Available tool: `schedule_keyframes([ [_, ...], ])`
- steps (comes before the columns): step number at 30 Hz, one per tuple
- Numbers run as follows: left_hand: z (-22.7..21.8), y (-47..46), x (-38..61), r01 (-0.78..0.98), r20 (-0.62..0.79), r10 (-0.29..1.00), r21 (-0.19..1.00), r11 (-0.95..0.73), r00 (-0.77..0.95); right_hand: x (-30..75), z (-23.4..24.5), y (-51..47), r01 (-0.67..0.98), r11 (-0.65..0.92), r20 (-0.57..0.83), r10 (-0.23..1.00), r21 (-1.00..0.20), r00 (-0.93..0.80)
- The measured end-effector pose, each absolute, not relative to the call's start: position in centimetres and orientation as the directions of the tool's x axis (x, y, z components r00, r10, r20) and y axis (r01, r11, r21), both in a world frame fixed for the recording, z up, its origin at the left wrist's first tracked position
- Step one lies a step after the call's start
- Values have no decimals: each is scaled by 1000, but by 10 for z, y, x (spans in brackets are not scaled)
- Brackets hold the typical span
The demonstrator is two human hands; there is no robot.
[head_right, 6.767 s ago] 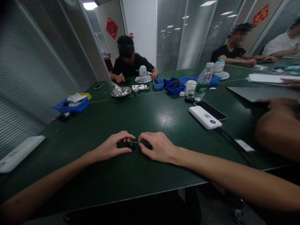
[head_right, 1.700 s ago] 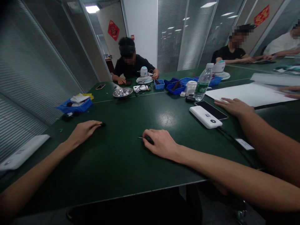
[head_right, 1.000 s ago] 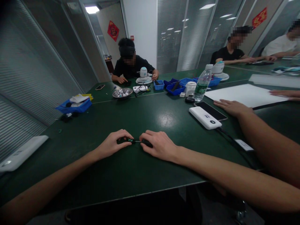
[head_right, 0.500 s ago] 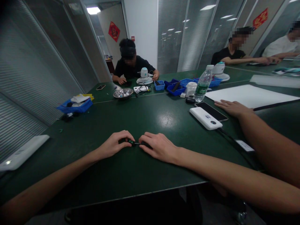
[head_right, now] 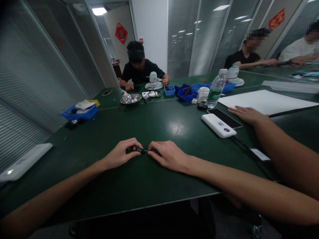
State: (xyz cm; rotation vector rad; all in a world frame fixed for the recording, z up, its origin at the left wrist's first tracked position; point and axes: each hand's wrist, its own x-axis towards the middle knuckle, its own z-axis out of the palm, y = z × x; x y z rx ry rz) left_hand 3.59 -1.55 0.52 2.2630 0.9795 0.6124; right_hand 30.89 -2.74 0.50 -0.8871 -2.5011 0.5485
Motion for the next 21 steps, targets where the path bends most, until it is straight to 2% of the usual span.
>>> schedule_keyframes([
  [7,8,-14,36,457,137,732,701,-547,667,308,4,-27,480,713,263,662,-511,-702],
  [21,5,-13,56,469,167,705,639,-610,689,302,1,-26,476,737,286,644,-480,-710],
])
